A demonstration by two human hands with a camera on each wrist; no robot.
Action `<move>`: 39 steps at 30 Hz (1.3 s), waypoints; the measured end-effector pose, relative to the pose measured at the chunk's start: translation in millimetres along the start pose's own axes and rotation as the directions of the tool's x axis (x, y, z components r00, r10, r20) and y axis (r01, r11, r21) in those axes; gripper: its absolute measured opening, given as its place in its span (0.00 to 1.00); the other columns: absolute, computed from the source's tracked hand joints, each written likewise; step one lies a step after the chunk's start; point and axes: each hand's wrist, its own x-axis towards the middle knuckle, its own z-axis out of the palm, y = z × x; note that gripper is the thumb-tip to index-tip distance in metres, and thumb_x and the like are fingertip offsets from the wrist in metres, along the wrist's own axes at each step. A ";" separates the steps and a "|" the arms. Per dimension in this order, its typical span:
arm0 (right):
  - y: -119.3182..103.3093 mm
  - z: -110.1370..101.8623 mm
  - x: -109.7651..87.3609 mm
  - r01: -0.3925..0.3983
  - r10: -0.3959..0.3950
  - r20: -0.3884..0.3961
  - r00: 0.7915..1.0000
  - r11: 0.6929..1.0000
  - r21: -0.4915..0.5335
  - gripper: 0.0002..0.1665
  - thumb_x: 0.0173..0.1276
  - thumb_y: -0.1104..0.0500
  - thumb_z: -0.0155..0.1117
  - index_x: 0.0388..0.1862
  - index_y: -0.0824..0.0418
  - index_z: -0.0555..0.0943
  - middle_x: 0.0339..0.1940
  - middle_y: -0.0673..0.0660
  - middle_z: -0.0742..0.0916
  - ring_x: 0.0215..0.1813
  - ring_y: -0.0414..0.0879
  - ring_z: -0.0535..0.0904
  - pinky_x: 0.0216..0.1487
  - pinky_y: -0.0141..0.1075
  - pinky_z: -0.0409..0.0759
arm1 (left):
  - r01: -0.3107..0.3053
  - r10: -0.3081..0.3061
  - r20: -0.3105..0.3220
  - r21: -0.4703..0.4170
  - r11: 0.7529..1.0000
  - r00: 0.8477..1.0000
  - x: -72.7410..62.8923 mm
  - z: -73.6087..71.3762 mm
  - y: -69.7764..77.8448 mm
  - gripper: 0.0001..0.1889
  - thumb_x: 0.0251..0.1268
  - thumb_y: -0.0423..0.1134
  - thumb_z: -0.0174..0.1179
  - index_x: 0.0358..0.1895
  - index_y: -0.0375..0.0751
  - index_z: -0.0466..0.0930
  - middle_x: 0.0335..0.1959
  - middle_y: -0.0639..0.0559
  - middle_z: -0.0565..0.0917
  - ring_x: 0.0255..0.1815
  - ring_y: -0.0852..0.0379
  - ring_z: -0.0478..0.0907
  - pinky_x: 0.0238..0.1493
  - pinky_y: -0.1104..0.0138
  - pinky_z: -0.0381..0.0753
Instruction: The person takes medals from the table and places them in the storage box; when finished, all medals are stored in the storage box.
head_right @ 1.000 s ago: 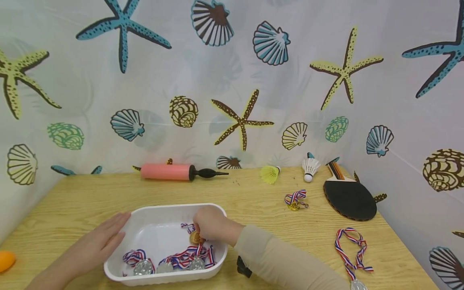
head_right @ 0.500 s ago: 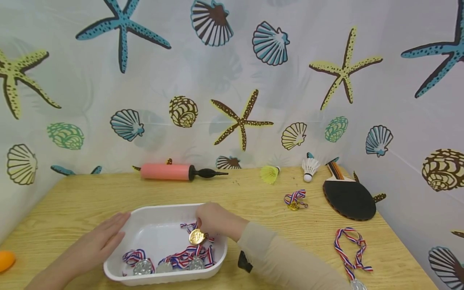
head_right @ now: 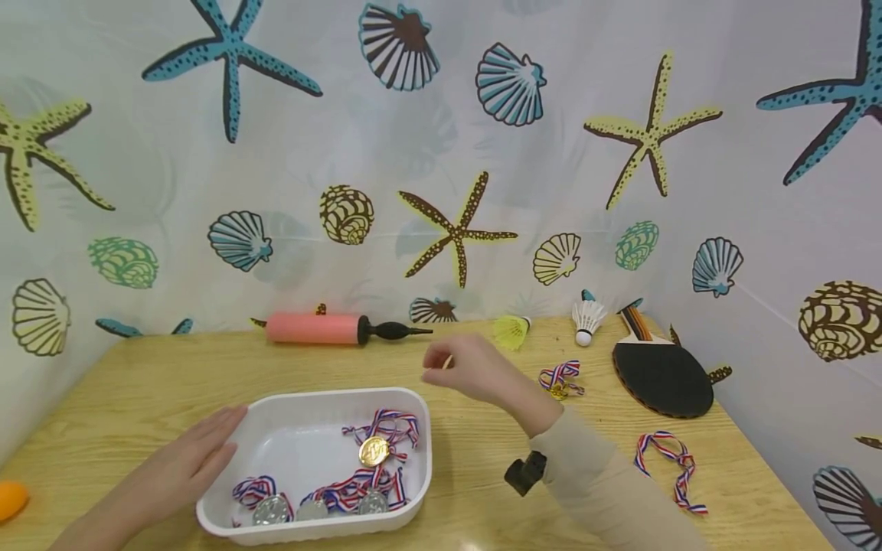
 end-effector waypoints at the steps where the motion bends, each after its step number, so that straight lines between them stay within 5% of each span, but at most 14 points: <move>1: 6.4 -5.7 -3.3 -0.006 0.006 -0.030 1.000 1.000 0.010 0.04 0.61 0.59 0.65 0.32 0.58 0.81 0.29 0.47 0.82 0.32 0.41 0.77 0.32 0.33 0.78 | 0.004 -0.004 0.002 -0.001 1.000 1.000 0.0 -0.1 0.1 0.29 0.71 0.47 0.45 0.68 0.32 0.58 0.66 0.34 0.62 0.65 0.35 0.56 0.61 0.43 0.59; 13: 109.2 -46.6 -37.6 -0.114 0.112 -0.186 0.976 0.993 -0.004 0.12 0.63 0.59 0.63 0.45 0.63 0.79 0.41 0.58 0.82 0.33 0.47 0.77 0.32 0.36 0.78 | 0.025 -0.025 0.016 0.009 1.000 1.000 -1.0 -1.2 1.4 0.29 0.71 0.49 0.45 0.68 0.32 0.58 0.65 0.34 0.62 0.65 0.34 0.56 0.60 0.43 0.59; 17: 134.1 -48.4 -45.5 -0.168 0.165 -0.113 0.980 0.986 -0.018 0.23 0.62 0.61 0.64 0.55 0.67 0.73 0.52 0.68 0.77 0.31 0.52 0.78 0.30 0.39 0.78 | 0.032 -0.032 0.018 0.010 0.999 0.999 -0.8 -1.4 1.7 0.30 0.71 0.49 0.44 0.68 0.32 0.58 0.65 0.34 0.62 0.65 0.34 0.56 0.60 0.43 0.59; 23: 162.2 -40.5 -47.6 -0.078 0.077 -0.012 0.997 0.981 -0.179 0.20 0.59 0.64 0.66 0.51 0.68 0.77 0.53 0.69 0.76 0.52 0.63 0.73 0.48 0.51 0.75 | 0.031 -0.031 0.019 0.009 0.999 0.999 -0.6 -1.3 2.5 0.29 0.71 0.48 0.44 0.68 0.33 0.57 0.66 0.34 0.62 0.66 0.34 0.55 0.60 0.43 0.59; 31: 179.0 -36.5 -48.7 -0.013 0.030 0.084 0.996 0.981 -0.196 0.16 0.51 0.70 0.67 0.41 0.66 0.80 0.39 0.57 0.78 0.40 0.50 0.74 0.41 0.42 0.75 | 0.021 -0.021 0.009 0.001 1.000 1.000 -0.8 -0.5 1.4 0.29 0.71 0.48 0.45 0.68 0.33 0.58 0.66 0.34 0.62 0.66 0.35 0.56 0.60 0.43 0.59; 39: 191.1 -31.4 -52.3 -0.099 0.120 0.093 0.988 0.974 -0.203 0.18 0.50 0.70 0.69 0.41 0.71 0.76 0.35 0.57 0.81 0.39 0.52 0.77 0.43 0.45 0.76 | 0.020 -0.020 0.011 0.001 1.000 1.000 -0.5 -0.1 0.7 0.29 0.71 0.48 0.44 0.68 0.33 0.57 0.66 0.34 0.62 0.65 0.35 0.56 0.60 0.43 0.59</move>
